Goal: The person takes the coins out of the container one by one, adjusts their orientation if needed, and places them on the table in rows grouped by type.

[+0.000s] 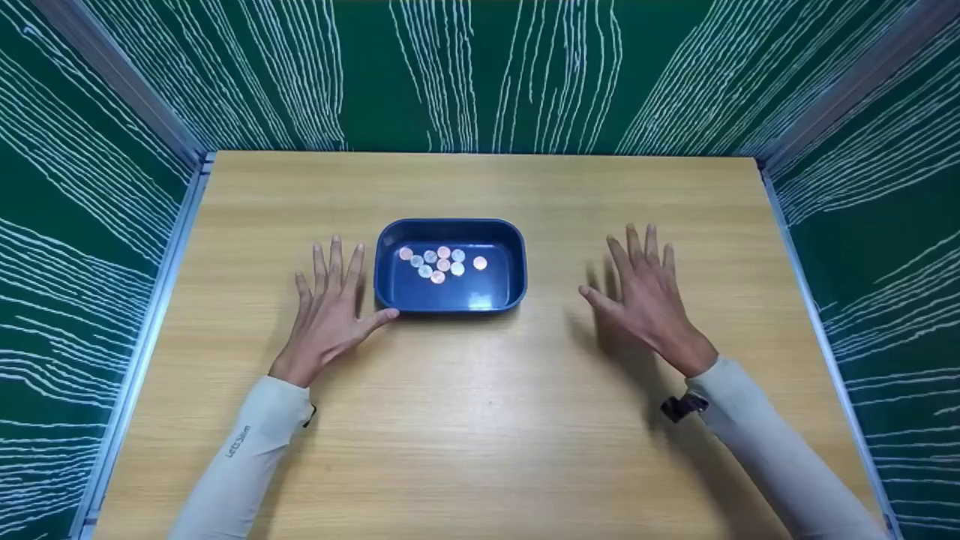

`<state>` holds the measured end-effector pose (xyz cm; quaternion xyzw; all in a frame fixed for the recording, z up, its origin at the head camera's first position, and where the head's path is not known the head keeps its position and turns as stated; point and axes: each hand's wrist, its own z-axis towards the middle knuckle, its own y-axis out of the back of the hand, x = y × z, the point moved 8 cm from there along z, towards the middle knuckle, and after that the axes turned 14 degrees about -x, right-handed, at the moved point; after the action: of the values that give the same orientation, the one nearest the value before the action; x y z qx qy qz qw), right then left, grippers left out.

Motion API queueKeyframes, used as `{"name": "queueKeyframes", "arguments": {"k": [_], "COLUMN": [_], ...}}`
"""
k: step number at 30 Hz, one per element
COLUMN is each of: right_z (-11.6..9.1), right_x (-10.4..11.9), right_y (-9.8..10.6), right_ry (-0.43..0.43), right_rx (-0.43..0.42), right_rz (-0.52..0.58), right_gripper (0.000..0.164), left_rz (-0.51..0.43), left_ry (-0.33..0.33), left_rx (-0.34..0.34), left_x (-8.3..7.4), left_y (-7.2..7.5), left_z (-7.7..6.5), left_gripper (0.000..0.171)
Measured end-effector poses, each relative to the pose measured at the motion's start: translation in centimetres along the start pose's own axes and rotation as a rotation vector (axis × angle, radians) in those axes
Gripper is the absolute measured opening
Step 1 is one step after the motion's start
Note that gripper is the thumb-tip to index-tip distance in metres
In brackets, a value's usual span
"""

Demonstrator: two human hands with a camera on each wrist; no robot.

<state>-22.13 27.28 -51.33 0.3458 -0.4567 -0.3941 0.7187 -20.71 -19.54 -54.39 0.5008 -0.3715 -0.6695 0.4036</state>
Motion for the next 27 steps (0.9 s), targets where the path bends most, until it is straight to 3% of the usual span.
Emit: {"name": "queueKeyframes", "arguments": {"k": [11, 22, 27], "right_z": [0.3, 0.9, 1.1], "right_x": [2.9, 5.9, 7.6], "right_y": [-1.5, -2.6, -4.0], "right_ry": [0.055, 0.155, 0.196], "right_rx": [-0.071, -0.136, -0.122], "right_rz": [0.113, 0.285, 0.36], "right_gripper": [0.076, 0.056, 0.05], "left_rz": [-0.188, -0.338, -0.446], "left_ry": [-0.017, 0.039, 0.106], "left_rx": [-0.019, -0.026, -0.011], "left_x": [-0.7, -1.3, -1.2], "left_y": [-0.9, -2.4, -3.6], "left_z": [0.3, -0.1, -0.3], "left_gripper": [0.117, 0.119, 0.124]}}
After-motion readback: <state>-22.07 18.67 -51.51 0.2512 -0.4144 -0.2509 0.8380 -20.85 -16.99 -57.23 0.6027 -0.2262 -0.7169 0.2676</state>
